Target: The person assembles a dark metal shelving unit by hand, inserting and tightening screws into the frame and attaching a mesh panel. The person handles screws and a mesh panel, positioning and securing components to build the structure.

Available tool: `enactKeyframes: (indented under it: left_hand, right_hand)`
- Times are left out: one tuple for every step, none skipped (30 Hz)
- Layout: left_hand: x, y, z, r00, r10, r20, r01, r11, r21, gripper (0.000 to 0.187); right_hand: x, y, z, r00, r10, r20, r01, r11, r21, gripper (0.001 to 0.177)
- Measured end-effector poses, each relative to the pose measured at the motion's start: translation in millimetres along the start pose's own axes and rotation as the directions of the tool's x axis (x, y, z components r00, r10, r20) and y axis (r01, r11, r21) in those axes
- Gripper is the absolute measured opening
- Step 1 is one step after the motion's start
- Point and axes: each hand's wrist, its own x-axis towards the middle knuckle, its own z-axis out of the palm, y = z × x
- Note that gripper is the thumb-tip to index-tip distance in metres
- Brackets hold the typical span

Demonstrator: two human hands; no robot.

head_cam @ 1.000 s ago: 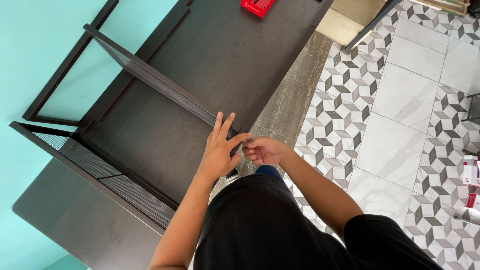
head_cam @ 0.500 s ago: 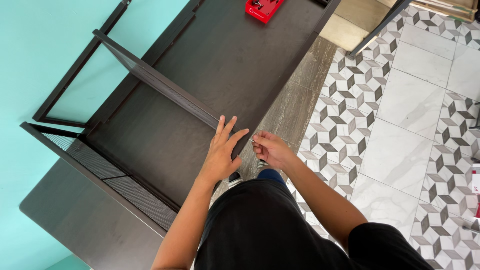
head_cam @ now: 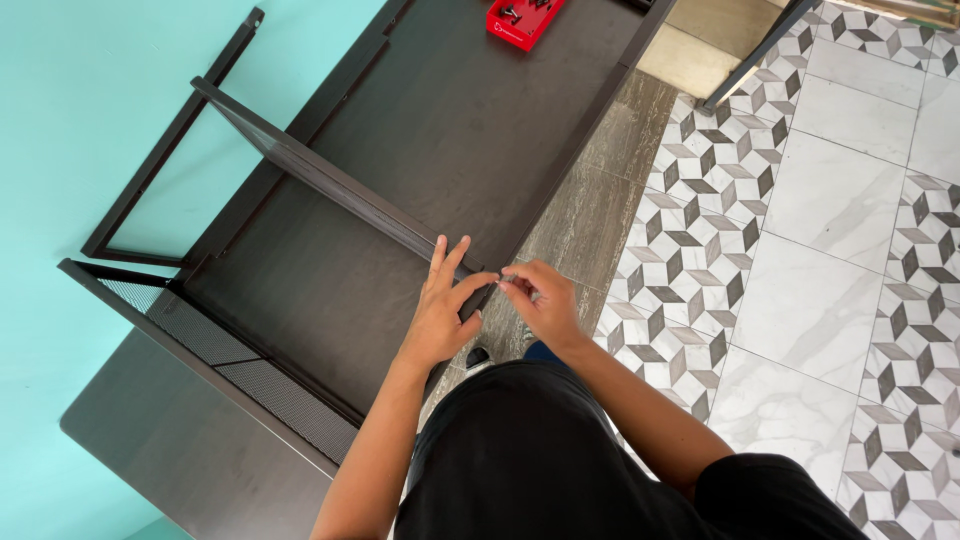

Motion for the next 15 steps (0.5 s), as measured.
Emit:
enactKeyframes:
  left_hand:
    - [1,-1,0,1.0,0.008,-0.001,-0.008,1.0,0.004,0.057]
    - [0,-1,1,1.0,0.004,-0.003,-0.004,1.0,0.006,0.056]
    - [0,-1,1,1.0,0.001,-0.004,-0.001,1.0,0.007,0.055]
    - [0,-1,2,1.0,-0.003,-0.008,0.003,1.0,0.009,0.054]
    - [0,0,2,1.0,-0.004,-0.008,0.004,1.0,0.001,0.056]
    - [-1,0,1,1.0,-0.006,-0.007,0.006,1.0,-0.006,0.057]
    - [-1,0,1,1.0,-0.008,-0.006,0.008,1.0,-0.014,0.058]
    - [-1,0,1,1.0,-0.009,-0.008,0.009,1.0,-0.017,0.058]
    - [0,1,0,1.0,-0.01,-0.011,0.01,1.0,-0.02,0.059]
    - [-1,2,0,1.0,-0.012,-0.013,0.011,1.0,-0.023,0.059]
    - [0,3,0,1.0,-0.012,-0.009,0.012,1.0,-0.026,0.06]
    - [0,3,-1,1.0,-0.016,-0.004,0.016,0.999,-0.028,0.06]
    - [-1,3,-1,1.0,-0.02,0.001,0.02,0.999,-0.031,0.061]
    - [0,4,-1,1.0,-0.025,0.002,0.025,0.999,-0.028,0.06]
    - [0,4,-1,1.0,-0.031,0.003,0.031,0.999,-0.025,0.06]
  right_hand:
    - [2,-4,-2,0.999,-0.042,0.018,0.043,0.998,-0.044,0.017]
    - [1,-8,-4,0.996,-0.08,0.039,0.083,0.993,-0.088,0.018]
    - [2,-12,-4,0.991,-0.116,0.061,0.123,0.984,-0.13,0.019]
    - [2,-14,-5,0.98,-0.182,0.08,0.192,0.969,-0.153,0.02]
    - [3,-16,-5,0.964,-0.246,0.1,0.261,0.95,-0.174,0.022]
    - [2,-18,-4,0.944,-0.307,0.122,0.326,0.925,-0.194,0.023]
    - [1,-20,-2,0.95,-0.284,0.133,0.307,0.929,-0.208,0.022]
    - [-1,-21,-1,0.954,-0.262,0.145,0.29,0.931,-0.222,0.021]
    - [-3,-22,0,0.958,-0.24,0.157,0.273,0.933,-0.236,0.02]
    - [-5,-22,0,0.967,-0.207,0.151,0.235,0.952,-0.197,0.022]
    - [-8,-22,-1,0.974,-0.174,0.146,0.196,0.968,-0.158,0.023]
    - [-12,-22,-1,0.98,-0.137,0.144,0.155,0.981,-0.118,0.025]
    - [-15,-20,1,0.989,-0.08,0.122,0.088,0.994,-0.065,0.023]
    - [-17,-17,3,0.995,-0.022,0.102,0.024,1.0,-0.011,0.02]
    - [-19,-14,5,0.996,0.036,0.086,-0.04,0.998,0.044,0.019]
